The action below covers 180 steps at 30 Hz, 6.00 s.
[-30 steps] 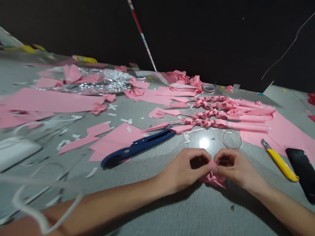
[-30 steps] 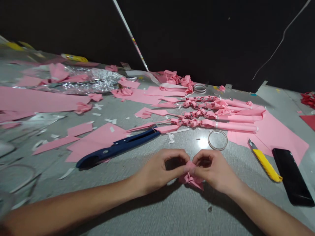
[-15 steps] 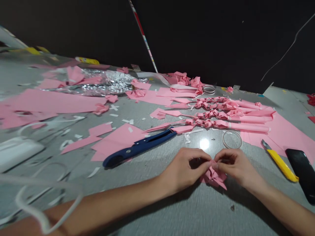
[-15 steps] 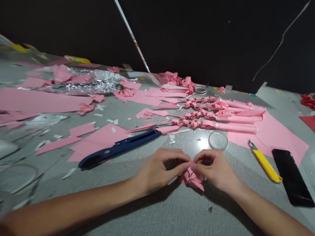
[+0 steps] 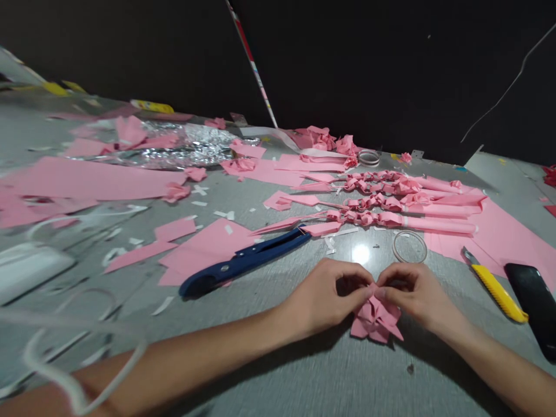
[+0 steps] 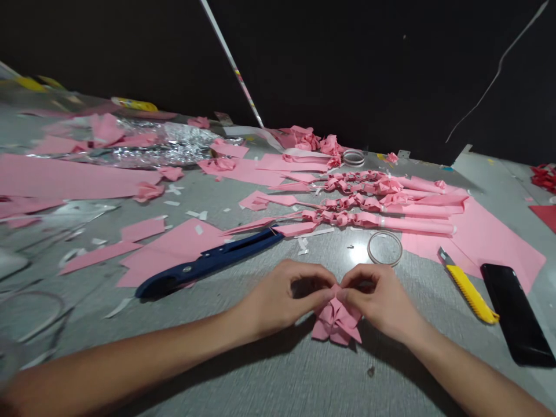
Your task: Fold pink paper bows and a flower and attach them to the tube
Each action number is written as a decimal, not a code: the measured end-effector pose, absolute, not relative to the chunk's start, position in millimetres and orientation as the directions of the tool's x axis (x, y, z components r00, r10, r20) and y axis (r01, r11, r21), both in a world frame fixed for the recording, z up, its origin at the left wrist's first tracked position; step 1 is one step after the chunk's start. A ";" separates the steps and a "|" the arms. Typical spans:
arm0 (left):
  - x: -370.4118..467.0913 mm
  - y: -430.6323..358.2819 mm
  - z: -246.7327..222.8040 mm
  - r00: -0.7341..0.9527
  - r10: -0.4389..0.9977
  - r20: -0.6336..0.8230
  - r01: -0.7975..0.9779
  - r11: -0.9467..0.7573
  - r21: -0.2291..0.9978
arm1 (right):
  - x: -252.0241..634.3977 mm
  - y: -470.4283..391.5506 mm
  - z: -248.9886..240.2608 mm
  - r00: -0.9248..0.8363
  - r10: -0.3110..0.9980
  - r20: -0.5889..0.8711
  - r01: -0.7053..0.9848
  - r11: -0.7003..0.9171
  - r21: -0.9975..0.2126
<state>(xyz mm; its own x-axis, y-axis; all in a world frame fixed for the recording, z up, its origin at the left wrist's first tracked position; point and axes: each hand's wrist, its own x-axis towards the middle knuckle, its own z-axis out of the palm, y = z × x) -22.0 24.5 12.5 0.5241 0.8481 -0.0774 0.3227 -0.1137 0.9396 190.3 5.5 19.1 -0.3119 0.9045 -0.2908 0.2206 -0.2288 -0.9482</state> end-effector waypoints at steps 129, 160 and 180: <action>-25.3 23.9 -2.1 0.653 0.750 -0.108 -0.019 0.159 0.987 | 192.4 -0.4 5.7 -0.370 0.915 -0.161 0.062 -0.148 -0.987; -23.0 25.2 0.3 0.728 0.654 -0.207 0.027 0.274 0.961 | 199.3 13.0 23.3 -0.568 0.743 -0.355 0.217 -0.281 -0.935; -19.6 23.1 0.5 0.587 0.785 -0.196 -0.109 0.316 0.942 | 198.6 15.1 14.9 -0.476 0.806 -0.352 0.014 -0.394 -0.919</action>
